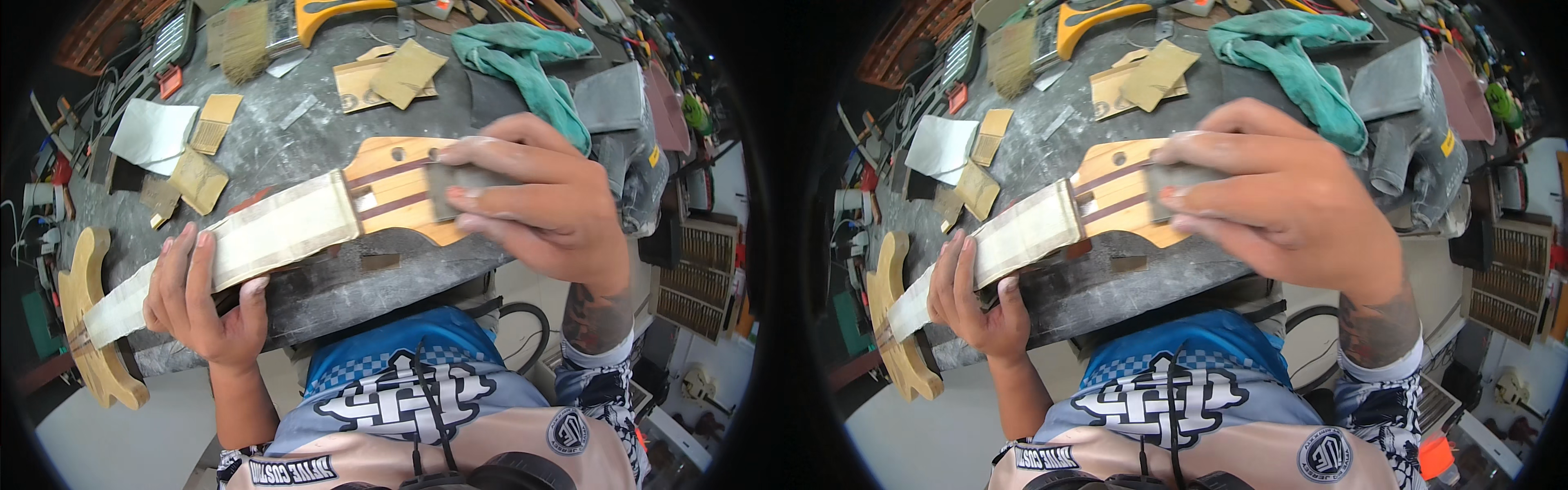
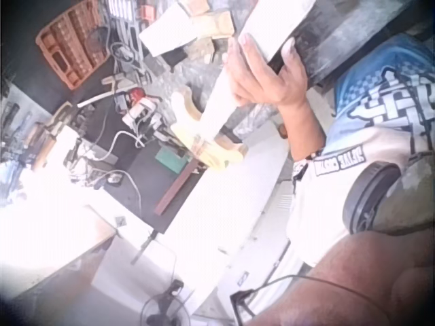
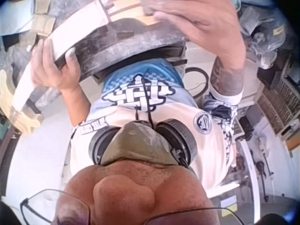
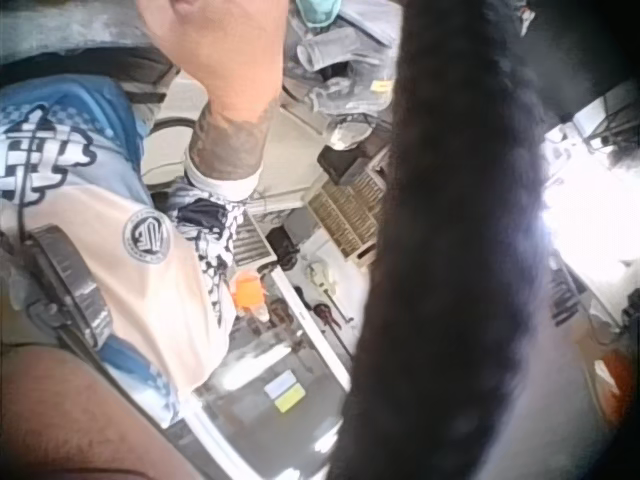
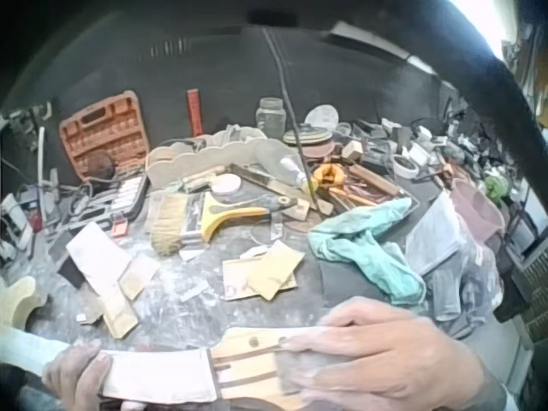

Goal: The person sands the body and headstock of a wooden guitar using a sanding block. They wipe the surface with a green cloth and continue sanding the headstock area.

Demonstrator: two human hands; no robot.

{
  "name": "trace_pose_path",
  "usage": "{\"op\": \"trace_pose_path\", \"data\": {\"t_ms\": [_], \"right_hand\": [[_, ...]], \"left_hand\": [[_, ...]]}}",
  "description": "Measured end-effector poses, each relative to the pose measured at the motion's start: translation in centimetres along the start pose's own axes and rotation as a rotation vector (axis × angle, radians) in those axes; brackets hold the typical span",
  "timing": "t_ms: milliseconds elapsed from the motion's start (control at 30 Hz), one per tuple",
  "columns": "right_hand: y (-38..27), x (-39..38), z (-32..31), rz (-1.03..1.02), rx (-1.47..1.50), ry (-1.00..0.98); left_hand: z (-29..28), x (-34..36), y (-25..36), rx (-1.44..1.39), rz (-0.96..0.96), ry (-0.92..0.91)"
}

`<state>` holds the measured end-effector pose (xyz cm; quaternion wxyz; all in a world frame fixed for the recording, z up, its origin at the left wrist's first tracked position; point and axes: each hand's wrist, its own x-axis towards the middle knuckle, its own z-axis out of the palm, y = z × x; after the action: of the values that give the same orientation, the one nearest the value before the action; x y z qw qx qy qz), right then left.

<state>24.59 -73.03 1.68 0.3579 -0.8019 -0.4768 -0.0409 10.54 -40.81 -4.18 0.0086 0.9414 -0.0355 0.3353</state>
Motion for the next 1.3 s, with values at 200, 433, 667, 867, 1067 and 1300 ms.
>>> {"op": "trace_pose_path", "data": {"t_ms": [200,433,667,867,1067,1300], "right_hand": [[0.7,-1.4,-1.5,0.015,-0.032,-0.013],[0.3,0.1,-0.1,-0.051,0.027,0.013],[0.3,-0.1,0.2,-0.041,0.021,0.045],[0.8,-1.5,-1.8,0.029,-0.097,-0.006],[0.0,0.3,0.4,-0.047,0.002,0.049],[1.0,-1.2,-1.2,-0.016,-0.05,0.006]], "left_hand": [[0.1,0.1,0.1,0.007,0.012,0.015],[0.3,-0.1,0.0,0.007,0.023,0.025],[0.5,0.0,-0.2,0.004,0.042,0.036],[0.1,0.2,0.2,0.02,0.02,0.021],[0.4,0.1,-0.1,0.016,0.048,0.032],[0.2,0.0,0.0,0.006,0.037,0.025]]}}
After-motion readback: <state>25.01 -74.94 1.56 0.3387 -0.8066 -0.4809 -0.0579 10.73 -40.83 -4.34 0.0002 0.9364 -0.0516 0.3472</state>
